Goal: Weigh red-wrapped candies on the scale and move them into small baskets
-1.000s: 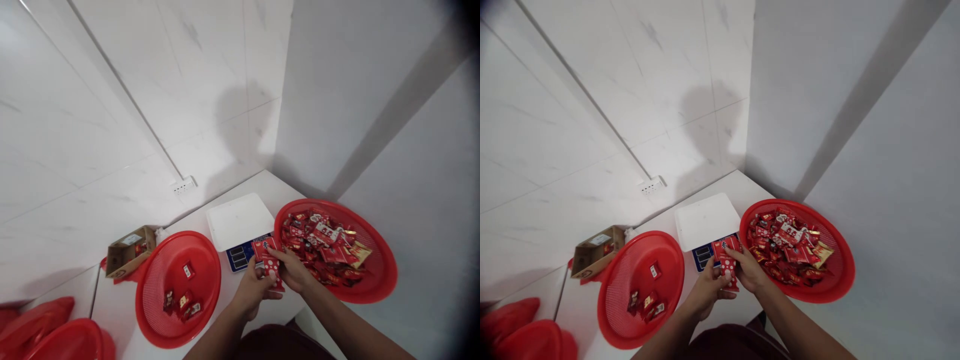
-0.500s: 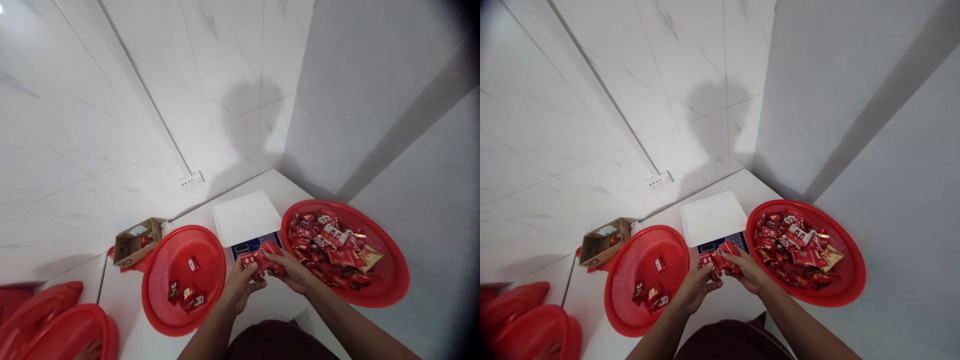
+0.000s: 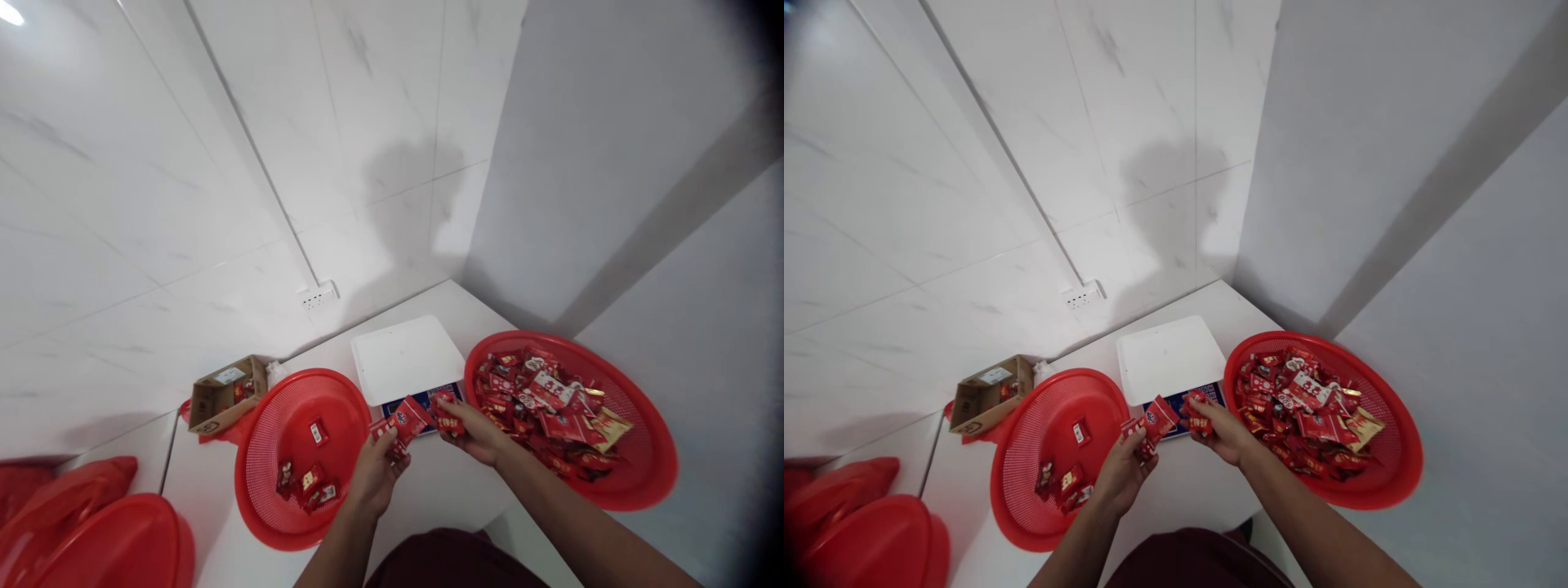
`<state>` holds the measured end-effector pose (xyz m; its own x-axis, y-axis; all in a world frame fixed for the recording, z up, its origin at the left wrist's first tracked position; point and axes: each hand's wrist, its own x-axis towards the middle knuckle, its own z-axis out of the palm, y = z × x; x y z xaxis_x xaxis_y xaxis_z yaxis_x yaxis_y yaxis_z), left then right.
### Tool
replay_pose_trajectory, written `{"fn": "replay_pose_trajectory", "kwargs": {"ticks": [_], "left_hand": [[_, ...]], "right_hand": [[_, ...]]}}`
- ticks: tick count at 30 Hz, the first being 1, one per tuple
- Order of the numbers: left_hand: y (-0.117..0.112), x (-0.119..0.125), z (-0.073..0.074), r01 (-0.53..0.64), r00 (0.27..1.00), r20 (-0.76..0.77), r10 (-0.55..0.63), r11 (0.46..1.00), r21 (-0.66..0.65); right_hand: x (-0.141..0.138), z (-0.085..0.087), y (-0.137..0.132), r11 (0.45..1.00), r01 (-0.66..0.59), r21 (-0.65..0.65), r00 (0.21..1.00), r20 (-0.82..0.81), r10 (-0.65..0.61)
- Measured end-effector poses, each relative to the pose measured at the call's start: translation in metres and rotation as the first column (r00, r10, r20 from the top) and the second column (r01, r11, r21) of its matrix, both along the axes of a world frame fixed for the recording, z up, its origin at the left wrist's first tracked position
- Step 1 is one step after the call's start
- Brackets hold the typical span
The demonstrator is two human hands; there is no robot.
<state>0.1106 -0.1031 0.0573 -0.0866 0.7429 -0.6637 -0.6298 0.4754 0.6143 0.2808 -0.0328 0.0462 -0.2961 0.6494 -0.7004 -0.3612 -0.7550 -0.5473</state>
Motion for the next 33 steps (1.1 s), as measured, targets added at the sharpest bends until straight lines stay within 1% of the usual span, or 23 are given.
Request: {"fn": "replay_pose_trajectory", "kwargs": {"ticks": [2,5,8,11,13,15,18,20,23,26,28,33], "left_hand": [[-0.003,-0.003,-0.003,-0.022,1.000,0.010,0.022,1.000,-0.018],[-0.008,-0.005,-0.005,-0.036,0.999,0.018,0.036,0.999,-0.020],[-0.012,-0.007,-0.005,-0.052,0.998,0.016,0.053,0.998,-0.029],[-0.016,-0.010,-0.005,-0.075,0.997,0.015,0.076,0.996,-0.038],[-0.018,-0.014,-0.006,-0.090,0.996,0.018,0.091,0.995,-0.040],[-0.021,-0.016,-0.007,-0.103,0.994,0.016,0.104,0.993,-0.053],[-0.021,-0.017,-0.007,-0.105,0.994,0.013,0.106,0.992,-0.071],[-0.021,-0.016,-0.007,-0.100,0.995,0.018,0.101,0.993,-0.069],[-0.022,-0.015,-0.007,-0.096,0.995,0.022,0.097,0.994,-0.054],[-0.024,-0.016,-0.010,-0.093,0.995,0.022,0.095,0.994,-0.060],[-0.025,-0.017,-0.011,-0.094,0.995,0.016,0.096,0.993,-0.075],[-0.024,-0.017,-0.012,-0.098,0.995,0.016,0.100,0.992,-0.074]], "right_hand": [[-0.005,-0.003,0.017,1.000,0.000,-0.009,1.000,0.030,0.000],[-0.013,-0.005,0.045,0.998,-0.016,0.058,1.000,0.003,0.016],[-0.018,-0.011,0.063,0.998,0.037,0.059,0.997,0.070,-0.042],[-0.019,-0.022,0.063,0.994,0.104,0.031,0.985,0.137,-0.108],[-0.020,-0.027,0.061,0.992,0.126,0.021,0.984,0.125,-0.127],[-0.024,-0.027,0.063,0.989,0.147,0.026,0.985,0.090,-0.149],[-0.029,-0.024,0.078,0.979,0.197,0.058,0.979,0.038,-0.199],[-0.031,-0.023,0.090,0.968,0.241,0.068,0.969,0.040,-0.244],[-0.028,-0.029,0.098,0.956,0.289,0.046,0.954,0.072,-0.291],[-0.025,-0.037,0.092,0.959,0.283,0.015,0.957,0.054,-0.283],[-0.025,-0.040,0.088,0.963,0.270,0.011,0.963,0.020,-0.270],[-0.030,-0.036,0.090,0.966,0.251,0.062,0.968,-0.040,-0.249]]}}
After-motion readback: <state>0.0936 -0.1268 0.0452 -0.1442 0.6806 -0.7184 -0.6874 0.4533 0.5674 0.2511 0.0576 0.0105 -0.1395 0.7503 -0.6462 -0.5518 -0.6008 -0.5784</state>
